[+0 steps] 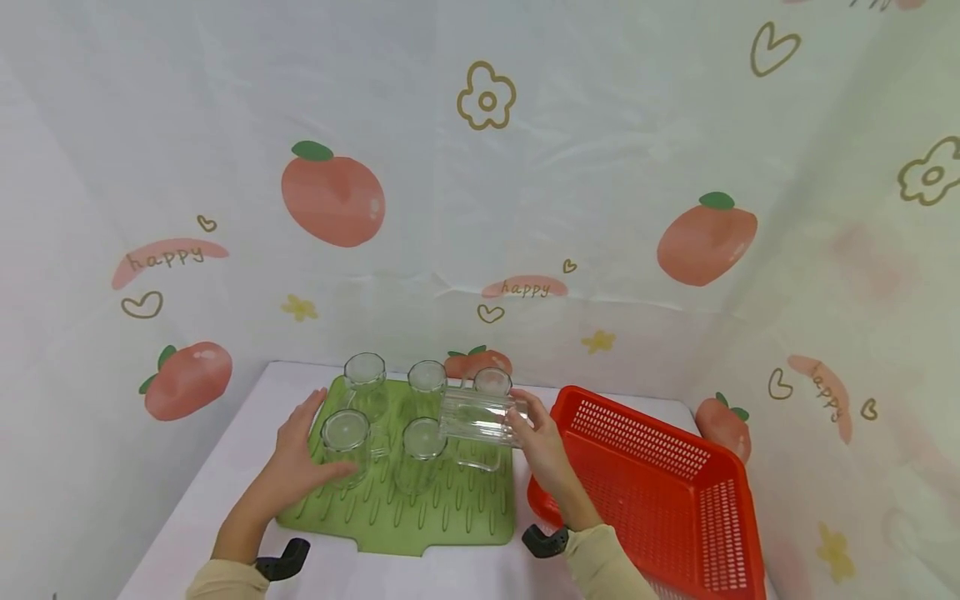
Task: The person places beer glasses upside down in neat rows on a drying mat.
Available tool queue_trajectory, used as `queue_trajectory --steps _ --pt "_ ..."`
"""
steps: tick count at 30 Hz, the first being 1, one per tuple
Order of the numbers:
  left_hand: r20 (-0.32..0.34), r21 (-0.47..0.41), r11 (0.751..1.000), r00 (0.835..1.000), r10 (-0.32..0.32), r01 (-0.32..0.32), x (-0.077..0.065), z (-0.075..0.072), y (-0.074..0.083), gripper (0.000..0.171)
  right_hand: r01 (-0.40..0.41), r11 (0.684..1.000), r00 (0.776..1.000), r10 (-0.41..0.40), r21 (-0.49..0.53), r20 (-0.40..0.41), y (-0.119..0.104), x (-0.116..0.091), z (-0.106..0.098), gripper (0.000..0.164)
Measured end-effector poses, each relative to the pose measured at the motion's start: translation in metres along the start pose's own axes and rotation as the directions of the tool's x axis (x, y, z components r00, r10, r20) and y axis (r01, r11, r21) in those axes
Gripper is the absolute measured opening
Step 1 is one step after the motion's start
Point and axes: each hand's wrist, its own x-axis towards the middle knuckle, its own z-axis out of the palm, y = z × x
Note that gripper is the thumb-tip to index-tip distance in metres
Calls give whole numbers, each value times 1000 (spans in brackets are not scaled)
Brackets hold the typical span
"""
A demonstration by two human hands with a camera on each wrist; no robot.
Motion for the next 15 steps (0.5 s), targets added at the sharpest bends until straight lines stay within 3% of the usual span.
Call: queue_trajectory --steps 3,11,15 --pt "10 -48 999 1000 16 -15 7 9 17 120 1 1000 1000 -1 -8 5 1 -1 3 53" --pt "39 -102 991 996 85 -81 24 48 56 110 7 1000 999 -7 -4 34 3 -1 8 60" --pt "45 -145 984 993 109 -101 31 60 72 106 14 1000 999 -14 -6 40 2 -3 11 57"
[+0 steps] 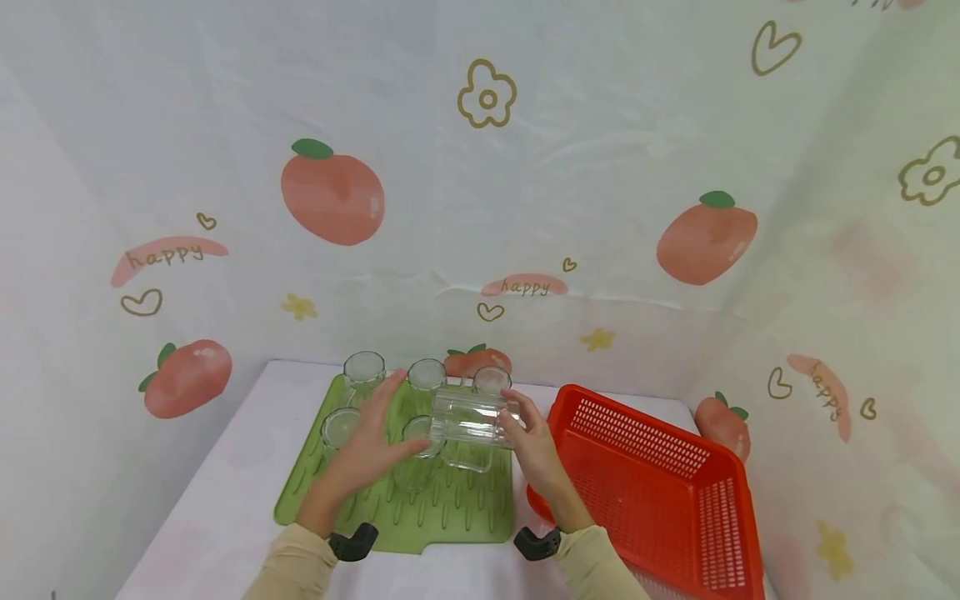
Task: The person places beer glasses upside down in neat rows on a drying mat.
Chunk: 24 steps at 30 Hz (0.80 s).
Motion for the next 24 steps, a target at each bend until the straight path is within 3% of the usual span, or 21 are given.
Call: queue_trajectory --steps 8,19,24 --pt "20 -63 998 1000 4 -3 13 16 8 101 10 998 1000 -10 62 -7 1 -1 8 49" --pt "58 -62 998 998 11 -8 17 32 12 102 17 999 999 -18 44 29 -8 -4 11 53" --pt "55 -131 991 998 -29 36 19 36 14 105 35 998 998 -37 60 43 -15 -4 15 53"
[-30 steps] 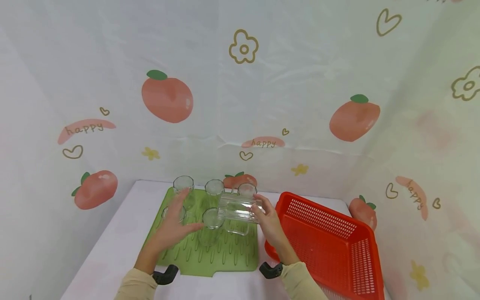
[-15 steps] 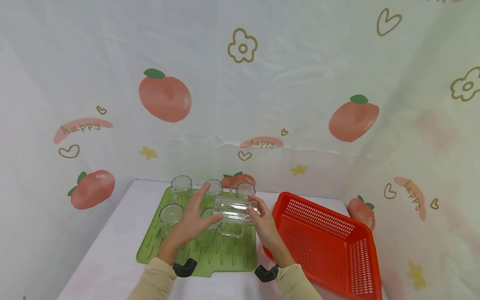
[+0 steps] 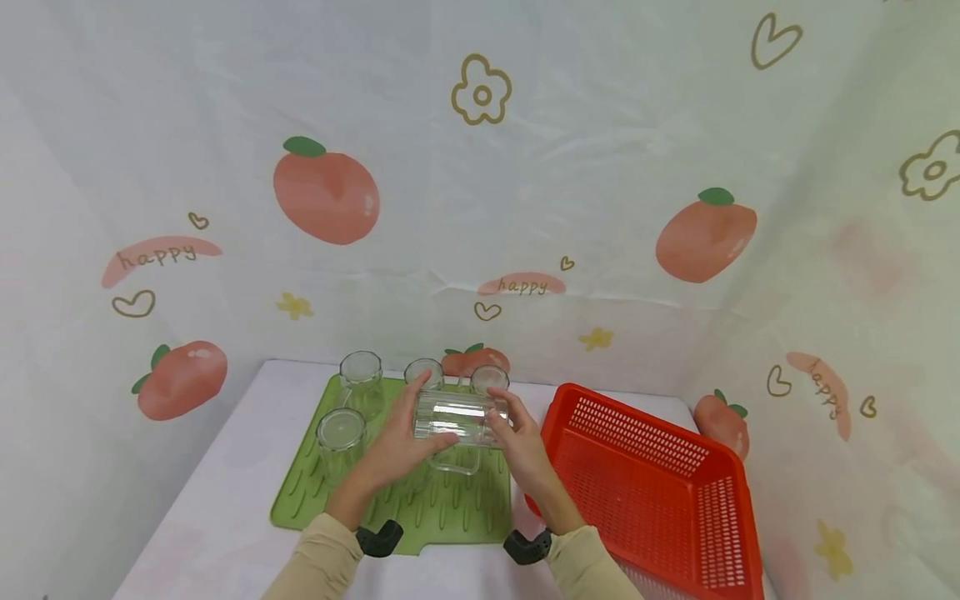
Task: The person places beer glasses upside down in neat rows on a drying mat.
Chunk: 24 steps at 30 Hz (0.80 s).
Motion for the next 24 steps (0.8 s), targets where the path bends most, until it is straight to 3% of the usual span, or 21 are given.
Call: queue_trajectory --steps 9,15,20,24 --pt "12 -132 991 1000 4 -2 0 4 5 107 38 999 999 -38 -21 11 0 0 2 51" --pt "7 -113 993 1000 19 -18 -1 6 13 107 57 996 998 -56 -71 20 -2 -2 3 58" --pt "15 -91 994 998 63 -61 -1 6 14 104 10 992 1000 -9 -127 10 -3 -4 4 63" --pt "23 -93 994 998 57 -54 -1 7 12 96 -28 987 999 30 -158 10 -3 -4 4 68"
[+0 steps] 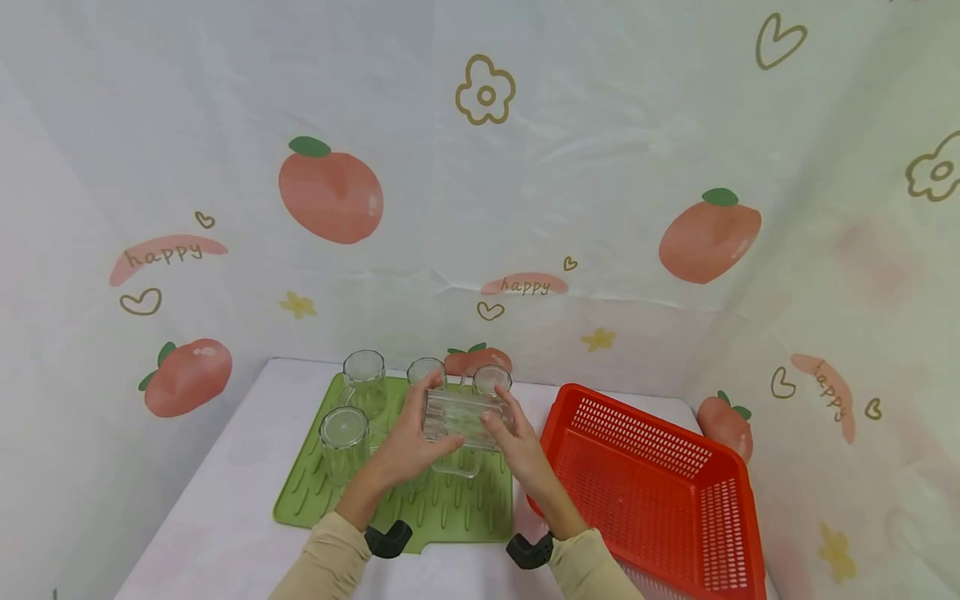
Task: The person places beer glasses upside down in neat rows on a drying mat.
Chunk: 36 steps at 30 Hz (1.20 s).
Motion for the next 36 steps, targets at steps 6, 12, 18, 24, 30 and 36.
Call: queue_trajectory --steps 6,12,18,24,30,36 --pt "0 12 1000 1000 -17 17 1 2 1 78 -35 999 999 35 -30 -11 3 0 -1 74" --pt "-19 61 998 1000 -4 6 2 2 1 71 -4 999 998 1 -52 -56 5 1 -1 76" --pt "-42 89 996 999 15 -12 3 4 2 70 35 995 995 -44 -97 -95 7 -1 -3 71" --pt "-75 131 990 995 60 -50 5 6 3 70 53 984 992 -71 -167 -103 9 -4 -7 70" --pt "-82 192 979 993 90 -73 6 9 7 70 54 977 993 -75 -207 -95 7 -6 -13 70" --pt "-65 238 965 989 129 -110 7 18 12 69 32 965 994 -57 -259 -90 6 -7 -22 69"
